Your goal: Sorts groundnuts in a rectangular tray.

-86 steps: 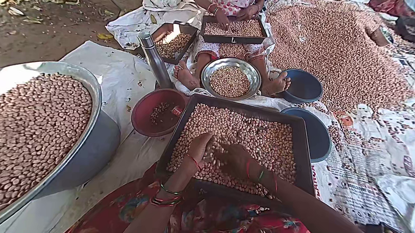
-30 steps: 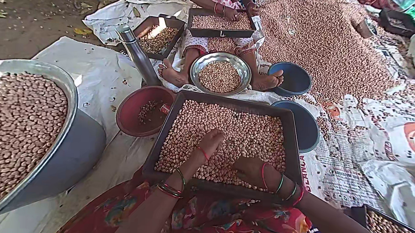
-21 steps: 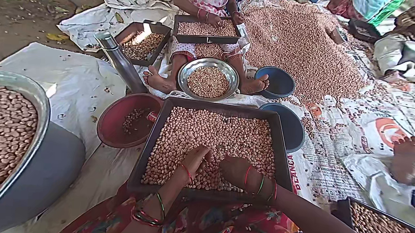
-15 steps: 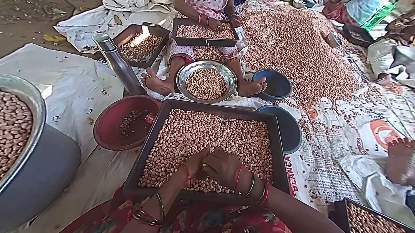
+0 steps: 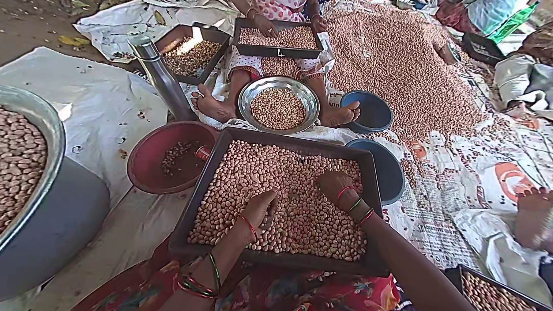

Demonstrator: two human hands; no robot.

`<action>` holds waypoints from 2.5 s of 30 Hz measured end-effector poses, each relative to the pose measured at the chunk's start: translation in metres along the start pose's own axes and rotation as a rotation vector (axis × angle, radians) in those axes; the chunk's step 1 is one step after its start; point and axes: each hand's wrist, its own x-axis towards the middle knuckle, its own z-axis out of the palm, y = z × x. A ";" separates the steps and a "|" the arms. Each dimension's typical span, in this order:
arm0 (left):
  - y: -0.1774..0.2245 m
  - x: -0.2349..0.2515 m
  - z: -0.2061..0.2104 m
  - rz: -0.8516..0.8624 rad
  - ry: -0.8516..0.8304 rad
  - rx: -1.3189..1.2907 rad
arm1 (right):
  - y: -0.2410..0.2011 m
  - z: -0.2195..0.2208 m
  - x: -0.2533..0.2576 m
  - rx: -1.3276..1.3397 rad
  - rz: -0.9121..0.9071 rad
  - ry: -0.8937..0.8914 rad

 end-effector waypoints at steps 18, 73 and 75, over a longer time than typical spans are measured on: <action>0.002 0.001 -0.002 -0.099 -0.092 -0.095 | -0.007 -0.027 -0.041 0.074 -0.026 -0.232; 0.108 0.063 -0.034 0.179 0.233 1.410 | -0.041 -0.012 0.036 0.576 -0.191 0.260; 0.111 0.061 -0.042 0.209 0.213 1.375 | -0.040 -0.010 0.039 0.576 -0.193 0.260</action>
